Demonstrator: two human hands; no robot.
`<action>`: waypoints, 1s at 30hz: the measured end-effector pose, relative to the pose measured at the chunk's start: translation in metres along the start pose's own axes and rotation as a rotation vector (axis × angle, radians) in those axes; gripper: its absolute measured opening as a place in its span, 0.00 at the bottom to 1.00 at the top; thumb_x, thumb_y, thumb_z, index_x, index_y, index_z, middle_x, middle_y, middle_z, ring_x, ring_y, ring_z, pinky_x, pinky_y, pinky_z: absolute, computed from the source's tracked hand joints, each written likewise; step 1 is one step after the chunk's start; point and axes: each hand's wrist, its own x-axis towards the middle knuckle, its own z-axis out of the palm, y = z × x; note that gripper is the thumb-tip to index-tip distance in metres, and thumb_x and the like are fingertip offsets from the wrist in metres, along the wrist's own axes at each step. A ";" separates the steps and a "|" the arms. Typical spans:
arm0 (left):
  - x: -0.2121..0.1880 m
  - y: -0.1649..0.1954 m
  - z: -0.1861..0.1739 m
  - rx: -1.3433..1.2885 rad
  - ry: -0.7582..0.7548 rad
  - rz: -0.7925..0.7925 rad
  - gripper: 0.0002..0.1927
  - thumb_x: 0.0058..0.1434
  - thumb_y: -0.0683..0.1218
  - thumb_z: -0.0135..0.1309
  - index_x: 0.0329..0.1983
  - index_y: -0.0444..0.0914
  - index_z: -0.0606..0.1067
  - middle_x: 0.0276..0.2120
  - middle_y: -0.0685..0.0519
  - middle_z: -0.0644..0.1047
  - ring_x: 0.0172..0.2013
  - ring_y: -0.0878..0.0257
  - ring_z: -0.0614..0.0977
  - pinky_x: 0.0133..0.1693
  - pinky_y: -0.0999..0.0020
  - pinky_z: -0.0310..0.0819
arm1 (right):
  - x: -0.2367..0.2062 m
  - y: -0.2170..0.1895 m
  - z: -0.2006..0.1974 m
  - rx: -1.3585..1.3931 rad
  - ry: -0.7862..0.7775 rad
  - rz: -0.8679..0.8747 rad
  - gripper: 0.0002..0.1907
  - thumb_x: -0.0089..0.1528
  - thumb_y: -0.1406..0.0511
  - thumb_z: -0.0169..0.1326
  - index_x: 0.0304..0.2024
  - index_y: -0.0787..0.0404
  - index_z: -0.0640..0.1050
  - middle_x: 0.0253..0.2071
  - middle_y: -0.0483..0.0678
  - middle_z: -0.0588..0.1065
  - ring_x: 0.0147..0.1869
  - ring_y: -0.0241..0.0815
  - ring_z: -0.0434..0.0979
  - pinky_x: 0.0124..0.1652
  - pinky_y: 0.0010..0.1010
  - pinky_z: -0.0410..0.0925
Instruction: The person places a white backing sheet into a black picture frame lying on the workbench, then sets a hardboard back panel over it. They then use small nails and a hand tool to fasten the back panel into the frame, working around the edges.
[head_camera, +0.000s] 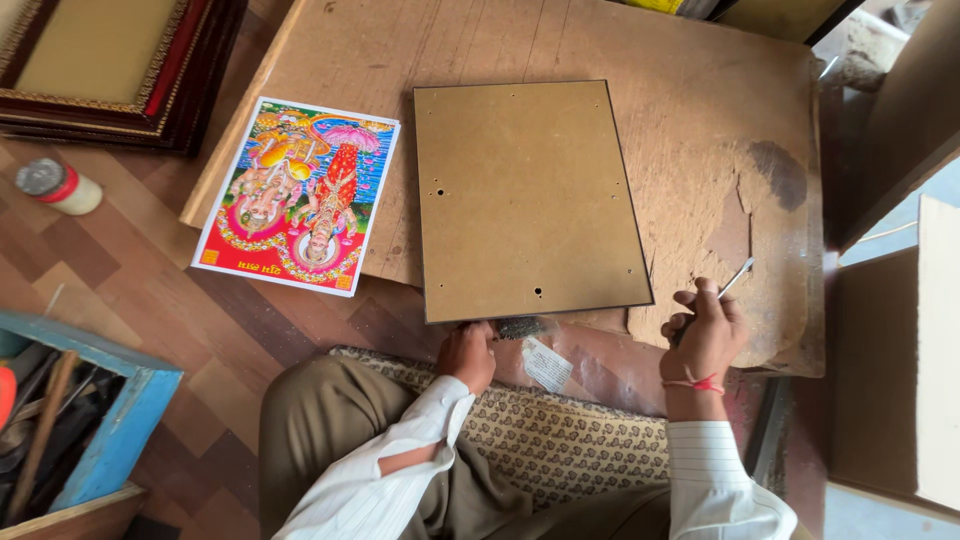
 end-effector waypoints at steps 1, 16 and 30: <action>0.003 0.000 0.000 0.019 -0.007 -0.023 0.07 0.54 0.39 0.58 0.36 0.38 0.80 0.40 0.41 0.81 0.44 0.42 0.82 0.47 0.49 0.76 | 0.000 -0.001 0.000 0.012 -0.017 0.019 0.09 0.69 0.61 0.55 0.44 0.60 0.75 0.31 0.47 0.75 0.21 0.31 0.66 0.20 0.23 0.59; 0.006 0.021 -0.003 0.211 -0.018 0.000 0.03 0.57 0.43 0.57 0.34 0.39 0.77 0.37 0.38 0.79 0.41 0.40 0.80 0.42 0.46 0.74 | -0.010 -0.029 -0.002 0.115 -0.132 0.102 0.06 0.67 0.65 0.58 0.44 0.60 0.78 0.32 0.48 0.76 0.24 0.32 0.69 0.23 0.23 0.62; -0.016 0.033 -0.006 0.137 0.011 0.228 0.05 0.58 0.38 0.52 0.36 0.39 0.77 0.38 0.44 0.80 0.40 0.45 0.82 0.41 0.50 0.77 | -0.020 0.027 0.021 -0.288 -0.313 -0.123 0.10 0.60 0.69 0.65 0.43 0.67 0.83 0.35 0.50 0.79 0.29 0.31 0.71 0.28 0.20 0.65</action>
